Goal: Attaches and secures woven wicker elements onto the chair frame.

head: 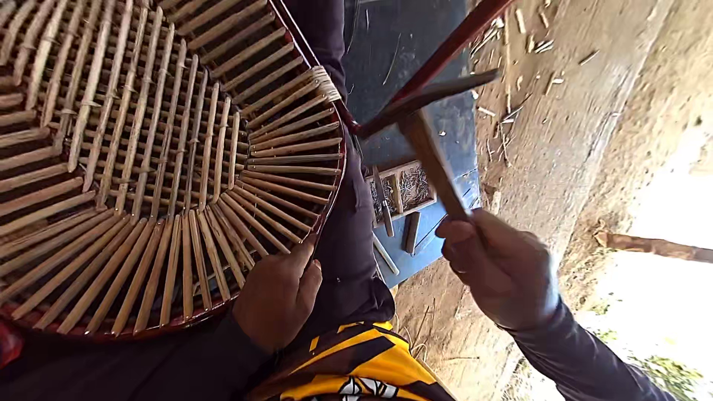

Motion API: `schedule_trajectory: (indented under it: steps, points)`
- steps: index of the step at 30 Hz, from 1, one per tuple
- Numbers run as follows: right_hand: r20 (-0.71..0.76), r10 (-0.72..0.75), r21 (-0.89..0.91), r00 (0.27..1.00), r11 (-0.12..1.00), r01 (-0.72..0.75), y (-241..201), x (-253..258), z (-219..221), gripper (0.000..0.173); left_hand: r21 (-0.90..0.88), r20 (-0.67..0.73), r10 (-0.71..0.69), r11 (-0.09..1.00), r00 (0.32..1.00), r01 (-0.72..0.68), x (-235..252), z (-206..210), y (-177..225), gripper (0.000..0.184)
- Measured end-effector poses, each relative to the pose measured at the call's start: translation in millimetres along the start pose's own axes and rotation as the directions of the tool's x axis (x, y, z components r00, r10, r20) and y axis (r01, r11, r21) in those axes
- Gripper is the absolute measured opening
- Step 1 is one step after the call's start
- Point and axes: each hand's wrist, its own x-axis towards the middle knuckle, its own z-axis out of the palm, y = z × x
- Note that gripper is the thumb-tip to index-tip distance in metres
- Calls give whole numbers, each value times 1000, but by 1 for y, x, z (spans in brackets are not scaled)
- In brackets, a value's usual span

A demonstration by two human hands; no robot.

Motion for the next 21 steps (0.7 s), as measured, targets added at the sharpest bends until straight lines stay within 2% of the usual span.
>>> schedule_trajectory:
  steps: [2, 4, 5, 7, 8, 10, 13, 14, 17, 21]
  points:
    - [-41, -41, -71, 998, 997, 38, -4, -3, -3, 39, 4, 3, -24, 1000, 1000, 24, -2, 0, 4, 48]
    - [140, -21, -252, 990, 966, 56, 8, -3, 0, 41, -11, 33, -54, 998, 998, 55, -2, -3, 6, 48]
    - [261, 53, -347, 964, 937, 43, 19, 0, 2, 42, -19, 52, -67, 997, 996, 68, -1, -4, 7, 47]
    - [339, 123, -395, 933, 919, 22, 33, 2, -1, 45, 4, 43, -48, 999, 998, 47, -1, -2, 5, 47]
    - [310, 83, -378, 947, 925, 43, 37, 8, -3, 45, 54, -9, -7, 999, 1000, 7, 1, 2, 1, 47]
    - [205, 14, -217, 979, 976, 31, 35, 2, 3, 40, 196, -78, 130, 974, 988, -113, -12, 13, 0, 49]
    - [75, 67, -10, 995, 998, -66, 32, 1, 15, 37, 297, -81, 347, 903, 934, -310, -19, 23, 8, 47]
    - [54, 89, 34, 995, 995, -90, 33, 0, 18, 37, 296, -93, 370, 897, 924, -329, -19, 24, 14, 47]
    - [54, 137, 116, 989, 983, -142, 32, -2, 23, 37, 191, -119, 263, 952, 957, -238, -7, 20, 16, 47]
    - [58, 128, 106, 990, 985, -134, 32, -1, 25, 37, 107, -140, 142, 986, 980, -127, 16, 22, 3, 50]
